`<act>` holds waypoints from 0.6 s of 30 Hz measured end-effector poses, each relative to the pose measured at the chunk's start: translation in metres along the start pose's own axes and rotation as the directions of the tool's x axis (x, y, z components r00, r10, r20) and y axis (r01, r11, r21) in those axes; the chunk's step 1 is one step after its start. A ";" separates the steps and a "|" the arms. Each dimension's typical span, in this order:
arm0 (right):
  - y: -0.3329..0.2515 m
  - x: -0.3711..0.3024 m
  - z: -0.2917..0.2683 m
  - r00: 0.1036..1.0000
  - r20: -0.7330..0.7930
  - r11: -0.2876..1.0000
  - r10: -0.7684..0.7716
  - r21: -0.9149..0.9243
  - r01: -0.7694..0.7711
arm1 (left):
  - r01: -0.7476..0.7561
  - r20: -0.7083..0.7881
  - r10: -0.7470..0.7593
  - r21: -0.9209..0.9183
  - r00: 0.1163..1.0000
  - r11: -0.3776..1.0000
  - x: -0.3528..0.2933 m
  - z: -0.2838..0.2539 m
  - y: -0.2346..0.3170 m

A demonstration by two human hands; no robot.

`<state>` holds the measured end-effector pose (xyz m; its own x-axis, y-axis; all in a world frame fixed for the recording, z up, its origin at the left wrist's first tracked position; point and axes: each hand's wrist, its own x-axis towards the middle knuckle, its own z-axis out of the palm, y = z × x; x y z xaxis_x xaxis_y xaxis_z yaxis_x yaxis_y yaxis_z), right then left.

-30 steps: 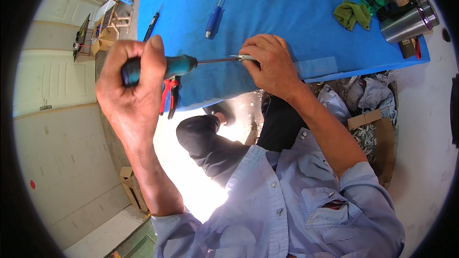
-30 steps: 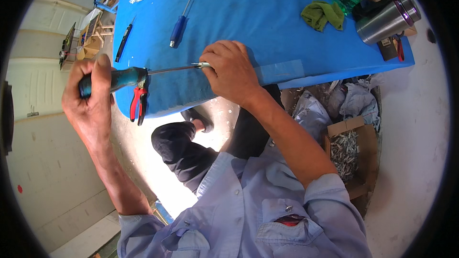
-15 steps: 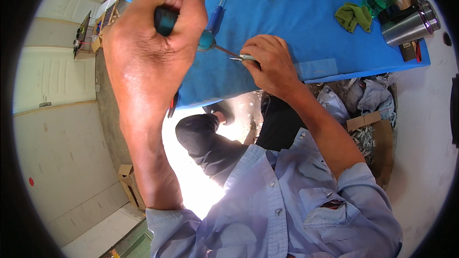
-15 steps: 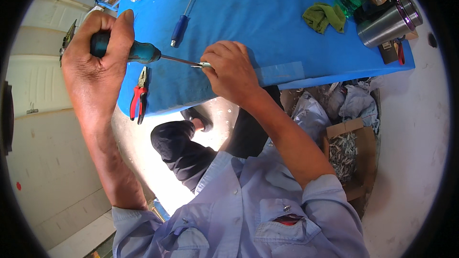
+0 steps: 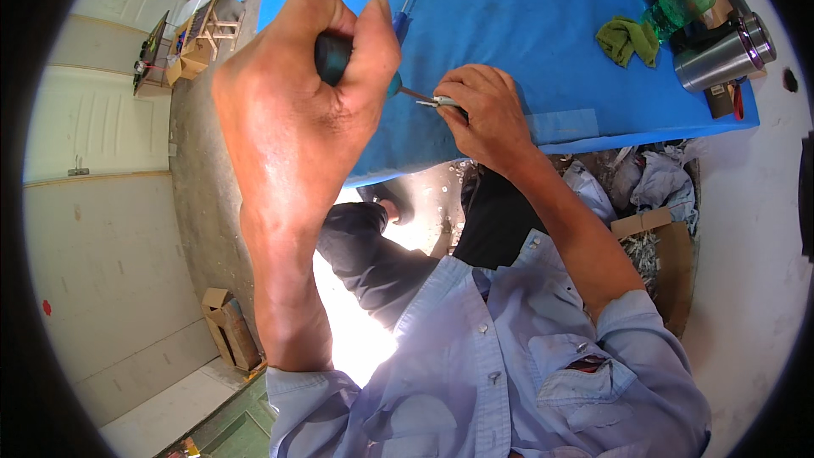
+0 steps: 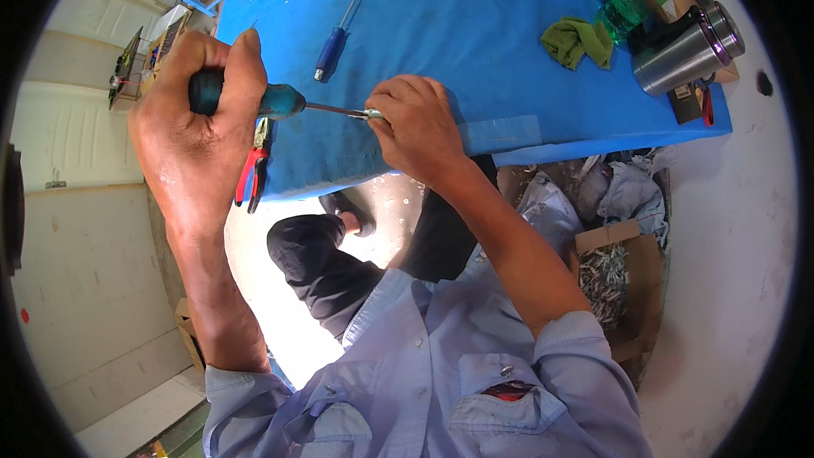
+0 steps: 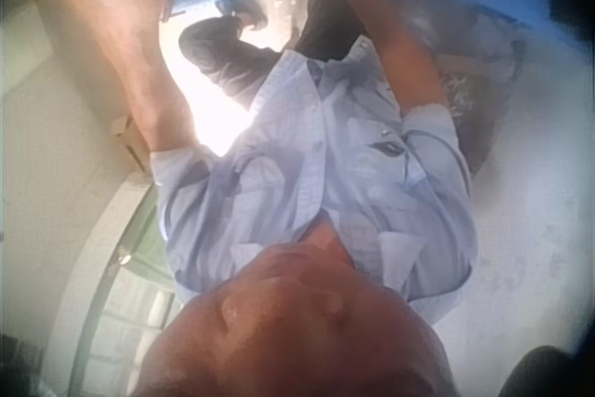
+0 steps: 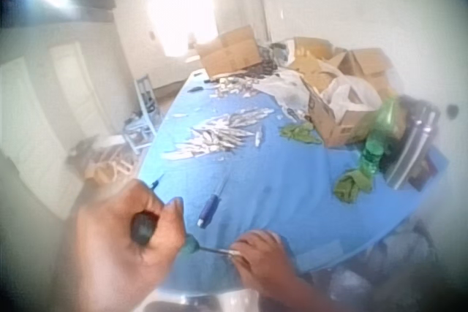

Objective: The person assembles metal components by using a screwdriver and pliers to secure parts together at a workshop table.

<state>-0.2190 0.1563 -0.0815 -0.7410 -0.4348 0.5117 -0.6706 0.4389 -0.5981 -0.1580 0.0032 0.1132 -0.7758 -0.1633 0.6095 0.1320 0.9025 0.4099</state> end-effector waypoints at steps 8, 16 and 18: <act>-0.002 0.000 -0.002 1.000 0.010 1.000 0.008 0.003 -0.008 | -0.070 -0.056 0.070 0.003 0.996 0.998 -0.010 0.000 -0.001; -0.003 0.002 -0.002 1.000 -0.001 1.000 0.009 0.004 -0.009 | -0.095 -0.014 0.096 0.070 0.995 0.993 -0.004 0.002 0.005; -0.002 0.002 -0.003 1.000 -0.004 1.000 0.009 0.023 -0.009 | -0.159 -0.008 0.161 0.107 0.987 0.981 -0.002 0.004 0.006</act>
<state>-0.2195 0.1567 -0.0773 -0.7470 -0.4275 0.5091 -0.6631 0.4243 -0.6167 -0.1578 0.0106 0.1116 -0.7393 -0.0193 0.6731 0.1870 0.9544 0.2328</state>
